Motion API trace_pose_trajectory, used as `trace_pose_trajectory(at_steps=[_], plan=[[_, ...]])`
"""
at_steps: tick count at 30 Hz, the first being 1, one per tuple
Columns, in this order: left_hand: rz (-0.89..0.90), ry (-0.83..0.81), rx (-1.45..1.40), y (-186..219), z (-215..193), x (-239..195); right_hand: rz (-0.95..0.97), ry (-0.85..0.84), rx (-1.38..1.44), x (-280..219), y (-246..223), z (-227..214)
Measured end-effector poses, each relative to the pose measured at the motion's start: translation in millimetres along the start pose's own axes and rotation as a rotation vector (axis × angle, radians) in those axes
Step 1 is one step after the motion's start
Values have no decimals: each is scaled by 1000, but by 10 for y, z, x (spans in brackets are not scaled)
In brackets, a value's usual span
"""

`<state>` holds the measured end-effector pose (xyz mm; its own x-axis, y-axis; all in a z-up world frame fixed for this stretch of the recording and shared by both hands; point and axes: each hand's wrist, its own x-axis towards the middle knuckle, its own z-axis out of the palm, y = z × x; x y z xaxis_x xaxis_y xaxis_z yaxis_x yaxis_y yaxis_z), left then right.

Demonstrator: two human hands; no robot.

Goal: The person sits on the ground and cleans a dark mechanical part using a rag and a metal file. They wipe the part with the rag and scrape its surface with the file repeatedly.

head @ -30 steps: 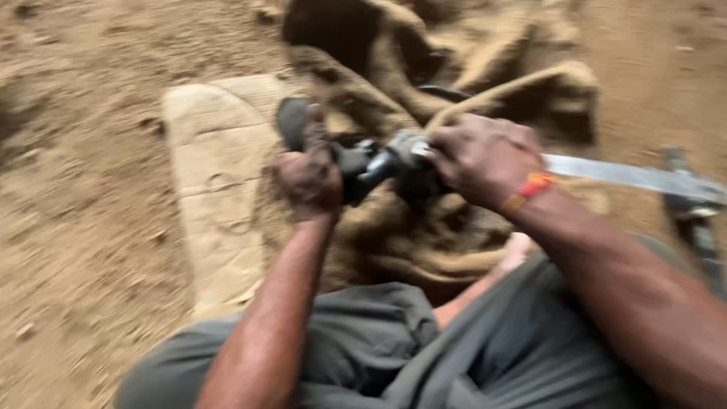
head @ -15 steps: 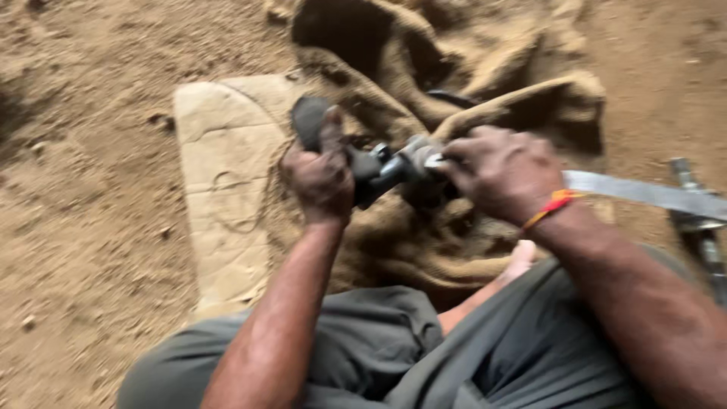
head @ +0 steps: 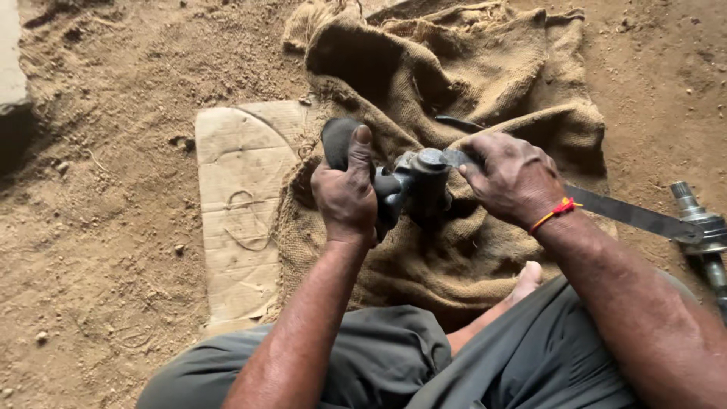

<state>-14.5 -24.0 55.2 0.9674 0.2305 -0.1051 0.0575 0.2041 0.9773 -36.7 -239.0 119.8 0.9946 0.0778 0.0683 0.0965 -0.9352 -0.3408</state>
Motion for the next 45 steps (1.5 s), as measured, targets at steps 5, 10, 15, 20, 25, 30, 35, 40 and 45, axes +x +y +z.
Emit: trace_pose_trajectory(at_steps=[5,10,15,20,25,30,35,40,45], plan=[[-23,36,0,9,-31,3,-111,36,4,-19,36,3],[-7,-12,-82,81,12,-32,-34,-18,-26,-5,68,27],[90,-17,-35,265,86,-72,-56,15,12,3,88,-3],[57,-117,-108,527,75,-155,9,-6,77,38,129,45],[123,-46,169,821,-62,-109,-141,83,75,69,108,28],[-31,-65,-148,750,-295,124,127,-163,47,51,65,-10],[-200,147,39,674,-488,366,115,-257,-44,40,-75,102],[-147,124,-3,526,-639,602,-189,-133,18,-25,-103,249],[-81,100,-7,421,-668,629,-160,-185,-28,183,-276,296]])
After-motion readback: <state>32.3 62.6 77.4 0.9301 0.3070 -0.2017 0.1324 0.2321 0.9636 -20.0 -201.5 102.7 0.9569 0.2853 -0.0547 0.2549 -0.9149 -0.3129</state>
